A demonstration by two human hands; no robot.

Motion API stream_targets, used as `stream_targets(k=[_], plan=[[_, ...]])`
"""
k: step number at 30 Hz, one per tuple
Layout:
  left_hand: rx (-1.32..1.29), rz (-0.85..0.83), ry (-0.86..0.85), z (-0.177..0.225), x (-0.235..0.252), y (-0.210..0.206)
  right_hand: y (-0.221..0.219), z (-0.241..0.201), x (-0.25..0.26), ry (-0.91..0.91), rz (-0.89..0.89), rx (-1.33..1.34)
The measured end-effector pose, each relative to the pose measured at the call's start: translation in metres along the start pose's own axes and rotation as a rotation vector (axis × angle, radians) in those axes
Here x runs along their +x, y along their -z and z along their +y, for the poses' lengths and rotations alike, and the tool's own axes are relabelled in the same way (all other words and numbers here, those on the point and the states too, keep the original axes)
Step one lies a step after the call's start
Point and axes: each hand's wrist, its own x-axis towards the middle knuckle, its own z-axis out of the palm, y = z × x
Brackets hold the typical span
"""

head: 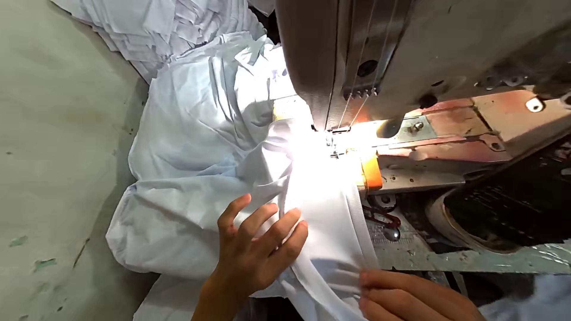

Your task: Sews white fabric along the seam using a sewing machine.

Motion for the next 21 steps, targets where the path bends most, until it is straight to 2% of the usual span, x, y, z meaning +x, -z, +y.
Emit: stream_targets(k=[7, 11, 13, 15, 17, 19, 21], plan=[[-0.027, -0.055, 0.019, -0.027, 0.032, 0.000, 0.000, 0.016, 0.027, 0.032, 0.105, -0.036], [-0.431, -0.012, 0.057, -0.041, 0.054, 0.008, 0.014, 0.015, 0.043, 0.097, 0.246, 0.129], [-0.510, -0.014, 0.012, -0.043, 0.052, 0.004, 0.014, 0.017, 0.041, 0.098, 0.237, 0.178], [-0.389, -0.077, -0.035, -0.044, 0.044, -0.003, 0.000, 0.025, 0.031, 0.078, 0.168, 0.083], [-0.237, -0.119, -0.067, -0.039, 0.038, -0.007, -0.025, 0.033, 0.022, 0.056, 0.131, -0.153], [-0.134, -0.141, -0.093, -0.030, 0.045, -0.008, -0.042, 0.035, 0.021, 0.045, 0.141, -0.321], [-0.057, -0.188, -0.102, -0.021, 0.060, -0.011, -0.044, 0.032, 0.024, 0.043, 0.137, -0.358]])
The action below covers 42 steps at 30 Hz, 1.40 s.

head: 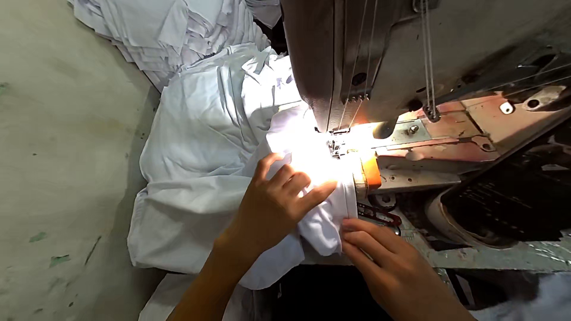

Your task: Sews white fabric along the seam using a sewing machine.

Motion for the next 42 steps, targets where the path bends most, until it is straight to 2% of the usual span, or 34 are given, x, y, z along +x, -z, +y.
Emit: stream_targets(k=[3, 6, 10, 15, 22, 25, 27, 29, 30, 33, 35, 37, 39, 42], plan=[[0.044, -0.100, 0.022, 0.001, 0.018, -0.002, 0.019, -0.002, 0.006, -0.009, -0.041, 0.218], [0.013, -0.123, 0.003, -0.005, 0.023, -0.004, 0.030, 0.000, 0.010, -0.011, -0.008, 0.396], [-0.011, -0.111, -0.033, -0.007, 0.016, 0.006, 0.034, -0.003, 0.002, -0.037, -0.067, 0.332], [0.111, 0.086, 0.039, -0.003, -0.022, 0.012, 0.046, -0.015, -0.004, -0.102, -0.164, 0.227], [0.195, 0.053, -0.047, -0.043, 0.005, 0.004, 0.030, -0.002, 0.028, -0.078, -0.080, 0.079], [0.135, -0.043, -0.204, -0.077, 0.029, 0.005, 0.020, 0.011, 0.047, -0.027, 0.043, 0.029], [0.134, -0.266, -0.213, -0.089, 0.048, 0.029, 0.019, 0.016, 0.060, -0.018, 0.067, -0.009], [0.238, -0.440, -0.131, -0.070, 0.064, 0.069, 0.019, 0.021, 0.068, -0.019, 0.063, -0.049], [0.263, -0.453, -0.146, -0.051, 0.064, 0.089, 0.020, 0.023, 0.069, -0.016, 0.053, -0.063], [0.207, -0.397, -0.196, 0.018, 0.040, 0.130, 0.025, 0.027, 0.066, 0.037, 0.011, -0.074], [0.125, -0.328, -0.183, 0.050, 0.022, 0.130, 0.033, 0.026, 0.058, 0.087, -0.015, 0.024], [0.022, -0.226, -0.146, 0.060, 0.009, 0.120, 0.044, 0.021, 0.051, 0.150, -0.049, 0.183], [-0.106, -0.024, -0.002, 0.063, -0.002, 0.098, 0.053, 0.013, 0.045, 0.204, -0.016, 0.300], [-0.105, 0.208, 0.278, 0.062, -0.012, 0.024, 0.061, 0.001, 0.043, 0.188, 0.199, 0.245]])
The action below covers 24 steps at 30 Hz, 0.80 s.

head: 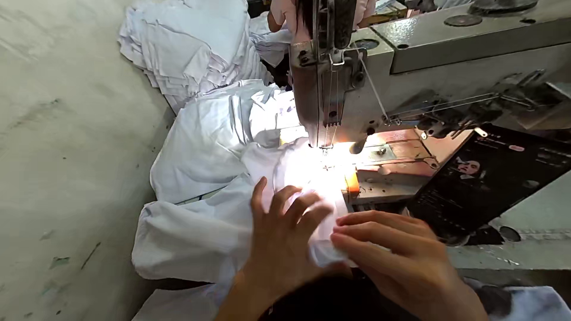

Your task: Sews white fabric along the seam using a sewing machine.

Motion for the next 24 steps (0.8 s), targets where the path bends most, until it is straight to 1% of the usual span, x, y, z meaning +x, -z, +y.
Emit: stream_targets(k=[1, 2, 3, 4, 5, 7, 9, 12, 14, 17, 19, 24], plan=[[0.054, 0.065, 0.026, -0.011, -0.007, -0.025, 0.000, -0.002, 0.001, -0.005, 0.059, -0.026], [0.105, 0.129, 0.045, -0.022, -0.011, -0.039, 0.000, -0.003, 0.001, -0.014, 0.098, -0.026], [0.151, 0.190, 0.048, -0.031, -0.010, -0.041, 0.001, -0.002, -0.001, -0.026, 0.115, 0.001], [0.187, 0.226, 0.021, -0.039, -0.004, -0.035, 0.003, 0.000, -0.004, -0.039, 0.119, 0.046], [0.208, 0.225, -0.031, -0.043, 0.001, -0.026, 0.006, 0.000, -0.009, -0.057, 0.107, 0.104], [0.213, 0.170, -0.143, -0.044, 0.001, -0.017, 0.011, -0.003, -0.021, -0.102, 0.023, 0.190], [0.217, 0.103, -0.213, -0.042, -0.006, -0.021, 0.014, -0.006, -0.032, -0.141, -0.105, 0.174], [0.288, 0.068, -0.199, -0.042, -0.020, -0.029, 0.008, -0.016, -0.045, -0.196, -0.310, -0.021], [0.343, 0.069, -0.159, -0.042, -0.018, -0.030, 0.000, -0.021, -0.046, -0.214, -0.354, -0.142], [0.386, 0.035, -0.112, -0.046, -0.001, -0.027, -0.007, -0.015, -0.036, -0.241, -0.343, -0.202], [0.376, -0.002, -0.111, -0.054, 0.015, -0.023, -0.012, -0.009, -0.026, -0.249, -0.308, -0.217], [0.321, -0.136, -0.193, -0.090, 0.051, -0.025, -0.034, 0.023, -0.003, -0.142, -0.126, -0.325]])
